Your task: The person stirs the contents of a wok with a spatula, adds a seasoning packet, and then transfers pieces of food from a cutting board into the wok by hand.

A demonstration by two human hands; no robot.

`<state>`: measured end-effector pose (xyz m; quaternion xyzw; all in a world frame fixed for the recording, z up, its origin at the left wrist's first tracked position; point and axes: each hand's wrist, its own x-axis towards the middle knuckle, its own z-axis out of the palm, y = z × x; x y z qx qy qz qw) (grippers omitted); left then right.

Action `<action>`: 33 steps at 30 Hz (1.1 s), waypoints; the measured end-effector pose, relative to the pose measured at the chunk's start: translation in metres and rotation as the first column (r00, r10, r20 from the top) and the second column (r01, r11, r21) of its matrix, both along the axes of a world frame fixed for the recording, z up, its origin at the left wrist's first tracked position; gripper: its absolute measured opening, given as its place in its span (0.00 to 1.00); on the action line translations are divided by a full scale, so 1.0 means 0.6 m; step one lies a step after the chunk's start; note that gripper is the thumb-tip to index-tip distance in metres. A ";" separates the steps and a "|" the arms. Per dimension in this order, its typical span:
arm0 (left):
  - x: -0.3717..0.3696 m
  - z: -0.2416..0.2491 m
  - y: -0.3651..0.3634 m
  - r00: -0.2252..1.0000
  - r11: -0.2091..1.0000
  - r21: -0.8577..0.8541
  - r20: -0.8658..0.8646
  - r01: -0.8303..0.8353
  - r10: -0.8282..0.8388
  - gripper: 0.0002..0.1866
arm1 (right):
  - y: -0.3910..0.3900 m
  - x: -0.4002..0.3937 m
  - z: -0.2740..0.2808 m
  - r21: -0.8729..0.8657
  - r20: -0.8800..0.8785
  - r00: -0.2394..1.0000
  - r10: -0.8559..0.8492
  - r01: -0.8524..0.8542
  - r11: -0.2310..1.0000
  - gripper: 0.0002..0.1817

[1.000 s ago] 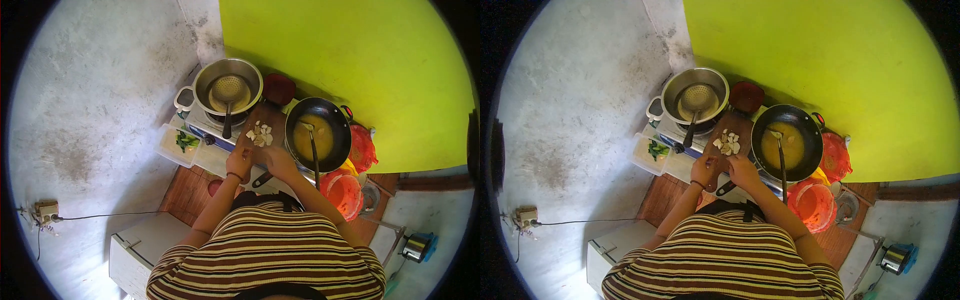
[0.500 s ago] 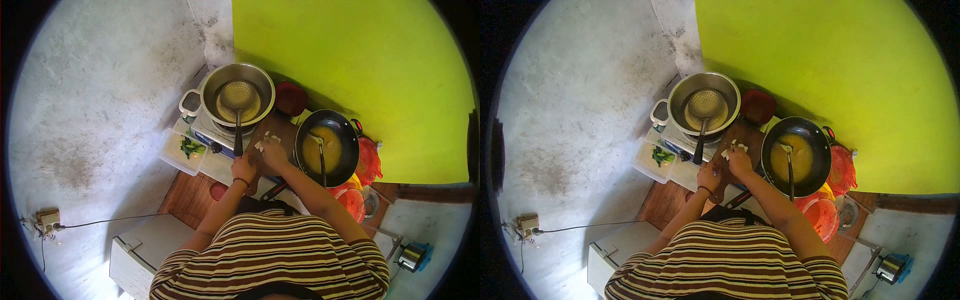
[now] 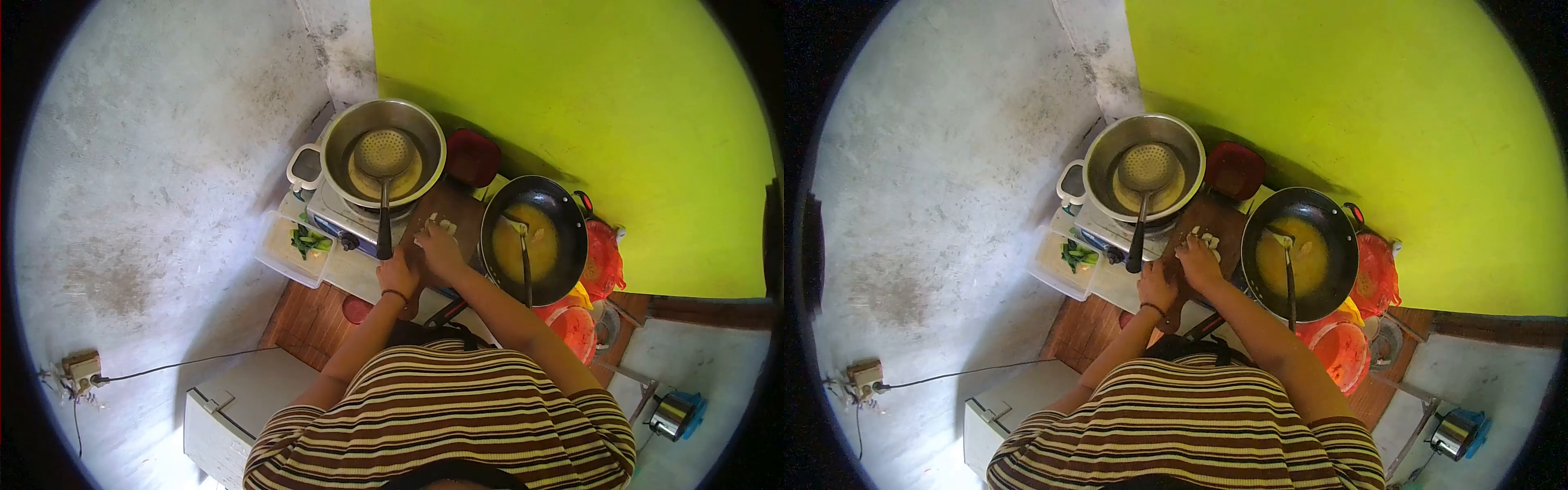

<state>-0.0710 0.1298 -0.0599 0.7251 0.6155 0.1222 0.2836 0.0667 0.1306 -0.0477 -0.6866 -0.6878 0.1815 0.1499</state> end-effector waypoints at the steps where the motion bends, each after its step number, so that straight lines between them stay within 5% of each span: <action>1: -0.001 0.002 -0.001 1.000 0.999 0.027 0.009 -0.029 0.029 0.21 | -0.001 0.002 0.003 -0.020 0.004 1.000 0.018 -0.018 1.000 0.15; 3: -0.007 -0.009 -0.009 0.993 0.993 0.030 0.034 -0.117 0.116 0.24 | -0.001 0.008 0.013 -0.060 0.012 0.999 0.053 -0.053 0.997 0.14; 7: -0.020 -0.065 -0.030 0.947 0.961 -0.086 0.168 -0.262 0.273 0.30 | -0.006 0.010 -0.016 0.228 0.008 0.999 0.045 -0.046 0.973 0.14; 10: -0.029 -0.061 -0.032 0.934 0.842 -0.515 0.197 -0.162 0.300 0.32 | -0.010 0.008 -0.015 0.237 0.014 0.999 0.037 -0.039 0.971 0.15; 13: -0.027 -0.081 -0.042 0.976 0.867 -0.499 0.188 0.000 0.108 0.33 | -0.013 0.003 -0.010 0.222 0.018 1.000 0.021 -0.024 0.975 0.15; 16: -0.025 -0.085 -0.049 0.969 0.867 -0.498 0.197 -0.030 0.146 0.31 | -0.019 0.002 0.002 0.153 0.007 1.000 0.026 -0.026 0.988 0.15; 22: -0.022 -0.076 -0.068 0.973 0.933 -0.355 0.191 -0.057 0.132 0.29 | -0.030 0.006 0.027 0.133 0.020 1.000 0.001 -0.004 0.991 0.12; 25: -0.018 -0.062 -0.074 0.987 0.984 0.087 0.056 -0.154 0.150 0.25 | -0.041 0.012 0.044 0.170 0.010 0.999 -0.031 0.029 0.985 0.09; 28: -0.010 -0.031 -0.062 0.989 0.964 0.226 0.081 -0.142 0.127 0.20 | -0.059 0.025 0.077 0.233 0.007 0.995 -0.099 0.095 0.968 0.07; 33: 0.040 0.051 -0.041 0.963 0.965 0.262 0.253 0.019 -0.088 0.16 | -0.107 0.084 0.130 0.377 0.069 0.944 -0.323 0.275 0.884 0.05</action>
